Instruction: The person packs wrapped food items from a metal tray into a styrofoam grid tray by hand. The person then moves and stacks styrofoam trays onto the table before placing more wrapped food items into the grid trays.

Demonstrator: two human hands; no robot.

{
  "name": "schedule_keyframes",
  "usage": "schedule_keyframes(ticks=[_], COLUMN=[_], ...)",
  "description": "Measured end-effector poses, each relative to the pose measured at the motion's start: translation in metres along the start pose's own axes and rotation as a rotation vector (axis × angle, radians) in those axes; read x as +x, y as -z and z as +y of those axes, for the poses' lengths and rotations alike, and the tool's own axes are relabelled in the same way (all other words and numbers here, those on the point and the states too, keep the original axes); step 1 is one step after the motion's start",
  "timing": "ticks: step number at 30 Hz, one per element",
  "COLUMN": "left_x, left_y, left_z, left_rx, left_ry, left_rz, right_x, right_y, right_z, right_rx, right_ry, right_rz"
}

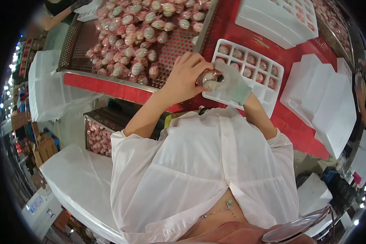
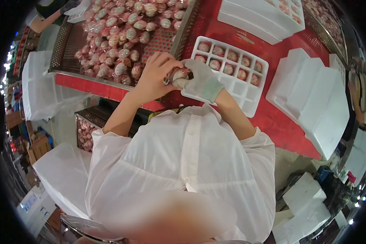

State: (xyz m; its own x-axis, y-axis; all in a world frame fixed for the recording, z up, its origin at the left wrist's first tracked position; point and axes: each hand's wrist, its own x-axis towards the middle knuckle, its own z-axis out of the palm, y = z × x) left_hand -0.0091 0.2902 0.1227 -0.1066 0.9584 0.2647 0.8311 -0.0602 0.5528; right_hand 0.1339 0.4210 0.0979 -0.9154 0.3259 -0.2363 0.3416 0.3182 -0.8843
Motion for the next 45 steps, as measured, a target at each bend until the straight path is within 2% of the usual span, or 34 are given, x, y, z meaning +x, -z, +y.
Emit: schedule_keyframes(ticks=[2,3,4,6,7,8,10,12,15,17,18,19,20,21,23,27,30,32,35,37,39,41,43,44,45], left_x=[0.010,0.009,0.007,0.005,0.003,0.004,0.007,0.004,0.005,0.010,0.012,0.013,0.014,0.014,0.016,0.018,0.023,0.022,0.019,0.015,0.009,0.008,0.012,0.009,0.006], left_y=[-0.004,-0.003,-0.008,-0.020,-0.026,-0.026,-0.026,-0.028,-0.030,-0.034,-0.037,-0.039,-0.040,-0.038,-0.035,-0.039,-0.041,-0.055,-0.072,-0.084,-0.100,-0.109,-0.108,-0.131,-0.148], left_z=[0.001,0.001,-0.002,-0.008,-0.006,-0.007,-0.012,-0.010,-0.006,0.007,0.010,0.012,0.014,0.016,0.020,0.013,0.014,0.011,0.011,0.011,0.010,0.015,0.025,0.020,0.018], left_rx=[-0.328,-0.457,-0.463,-0.833,-0.998,-0.999,-1.223,-1.235,-1.059,-0.658,-0.659,-0.519,-0.379,-0.380,-0.705,-0.812,-0.973,-1.334,-1.513,-1.525,-1.740,-1.740,-1.689,-1.742,-1.744], left_ry=[0.016,0.170,0.165,0.405,0.510,0.508,0.637,0.629,0.553,0.447,0.448,0.419,0.389,0.390,0.503,0.442,0.562,0.781,0.890,0.924,0.967,1.010,1.245,1.298,1.297], left_rz=[0.179,0.164,0.159,-0.032,0.039,0.036,-0.015,-0.024,-0.066,0.150,0.150,0.188,0.223,0.221,0.158,0.109,0.092,0.055,0.100,0.096,0.051,-0.001,-0.150,-0.012,-0.015], right_x=[-0.009,-0.016,-0.023,-0.031,-0.033,-0.036,-0.043,-0.043,-0.042,-0.042,-0.041,-0.040,-0.041,-0.043,-0.045,-0.045,-0.046,-0.047,-0.047,-0.050,-0.057,-0.064,-0.071,-0.075,-0.080], right_y=[0.012,0.013,0.016,0.017,0.017,0.018,0.019,0.019,0.019,0.018,0.017,0.016,0.015,0.016,0.015,0.006,0.005,0.005,-0.007,-0.018,-0.009,-0.002,-0.001,-0.003,-0.008], right_z=[0.002,0.003,0.002,0.013,0.017,0.018,0.019,0.023,0.029,0.029,0.027,0.024,0.020,0.013,0.010,0.021,0.015,0.016,0.031,0.033,0.027,0.029,0.042,0.050,0.058], right_rx=[0.243,0.397,0.608,0.655,0.703,0.702,0.666,0.605,0.494,0.444,0.333,0.222,0.223,0.197,0.171,0.328,0.426,0.458,0.547,0.668,0.577,0.488,0.476,0.474,0.507], right_ry=[0.077,0.079,0.024,0.031,0.045,0.045,0.058,0.066,0.087,0.098,0.118,0.138,0.137,0.088,0.037,-0.032,-0.012,0.016,-0.029,0.027,0.015,0.003,0.032,0.030,-0.016], right_rz=[0.006,0.045,0.022,0.031,0.032,0.035,0.035,0.073,0.127,0.145,0.170,0.194,0.193,0.167,0.143,0.060,0.060,0.071,0.092,0.278,0.271,0.271,0.209,0.212,0.270])
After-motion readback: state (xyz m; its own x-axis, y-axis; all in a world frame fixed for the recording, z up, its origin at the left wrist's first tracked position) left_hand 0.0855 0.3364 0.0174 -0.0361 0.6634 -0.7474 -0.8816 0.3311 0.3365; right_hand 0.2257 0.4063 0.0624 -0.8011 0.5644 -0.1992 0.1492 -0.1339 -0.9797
